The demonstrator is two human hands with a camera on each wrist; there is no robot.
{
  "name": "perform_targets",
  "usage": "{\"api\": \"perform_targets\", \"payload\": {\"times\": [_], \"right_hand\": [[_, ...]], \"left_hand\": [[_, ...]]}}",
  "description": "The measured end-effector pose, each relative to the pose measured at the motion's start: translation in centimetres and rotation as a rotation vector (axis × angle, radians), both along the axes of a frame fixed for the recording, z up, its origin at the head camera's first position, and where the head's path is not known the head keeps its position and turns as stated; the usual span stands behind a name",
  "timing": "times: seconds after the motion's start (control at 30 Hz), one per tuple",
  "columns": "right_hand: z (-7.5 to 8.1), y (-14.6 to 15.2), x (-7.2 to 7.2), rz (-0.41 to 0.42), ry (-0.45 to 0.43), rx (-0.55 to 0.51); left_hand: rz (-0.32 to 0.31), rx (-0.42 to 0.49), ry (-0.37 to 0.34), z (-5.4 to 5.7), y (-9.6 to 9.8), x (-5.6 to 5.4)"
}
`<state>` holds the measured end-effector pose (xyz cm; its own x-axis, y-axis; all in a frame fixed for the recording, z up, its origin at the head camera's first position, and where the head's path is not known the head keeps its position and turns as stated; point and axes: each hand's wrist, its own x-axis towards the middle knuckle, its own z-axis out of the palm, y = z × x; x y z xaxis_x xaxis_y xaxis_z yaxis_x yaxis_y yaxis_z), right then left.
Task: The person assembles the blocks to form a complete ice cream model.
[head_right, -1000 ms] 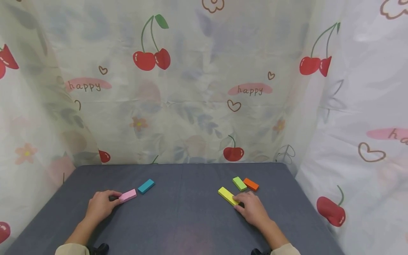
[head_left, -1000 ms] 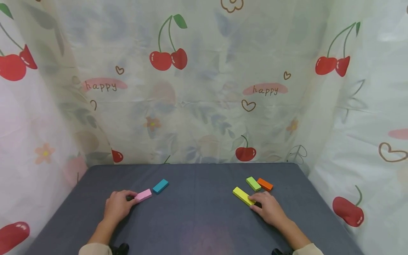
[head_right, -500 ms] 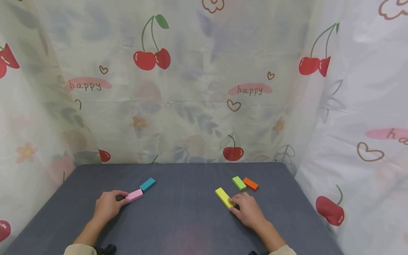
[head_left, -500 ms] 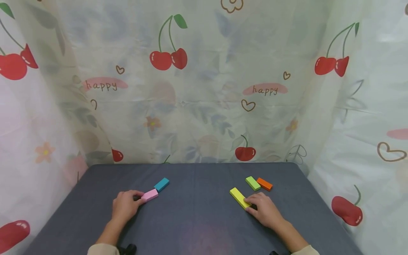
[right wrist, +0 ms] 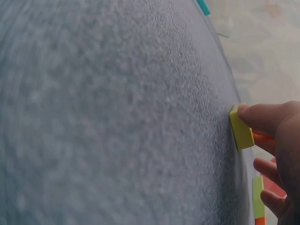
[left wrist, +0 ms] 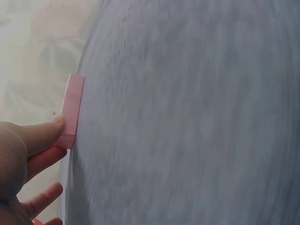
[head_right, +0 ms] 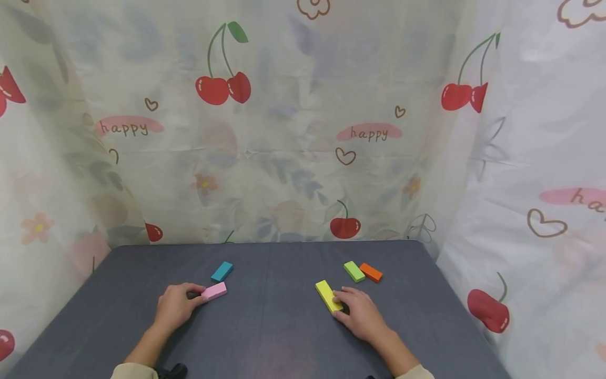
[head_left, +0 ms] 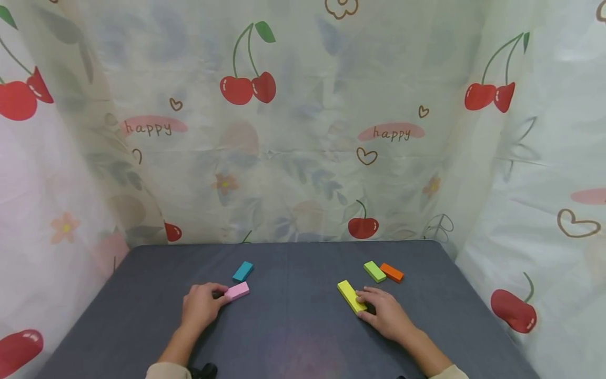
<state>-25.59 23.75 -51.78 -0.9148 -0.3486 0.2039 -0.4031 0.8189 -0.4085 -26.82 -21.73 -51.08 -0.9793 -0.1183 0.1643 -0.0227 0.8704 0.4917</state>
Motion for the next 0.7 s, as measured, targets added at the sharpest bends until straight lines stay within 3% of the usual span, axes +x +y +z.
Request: {"api": "perform_targets", "payload": {"times": [0.23, 0.7], "right_hand": [[0.2, -0.8, 0.2, 0.015, 0.048, 0.023], [0.8, -2.4, 1.0, 0.096, 0.033, 0.056]], "left_hand": [[-0.015, 0.019, -0.005, -0.1, 1.6, -0.1], [-0.042, 0.062, 0.019, -0.4, 4.7, -0.5]]}}
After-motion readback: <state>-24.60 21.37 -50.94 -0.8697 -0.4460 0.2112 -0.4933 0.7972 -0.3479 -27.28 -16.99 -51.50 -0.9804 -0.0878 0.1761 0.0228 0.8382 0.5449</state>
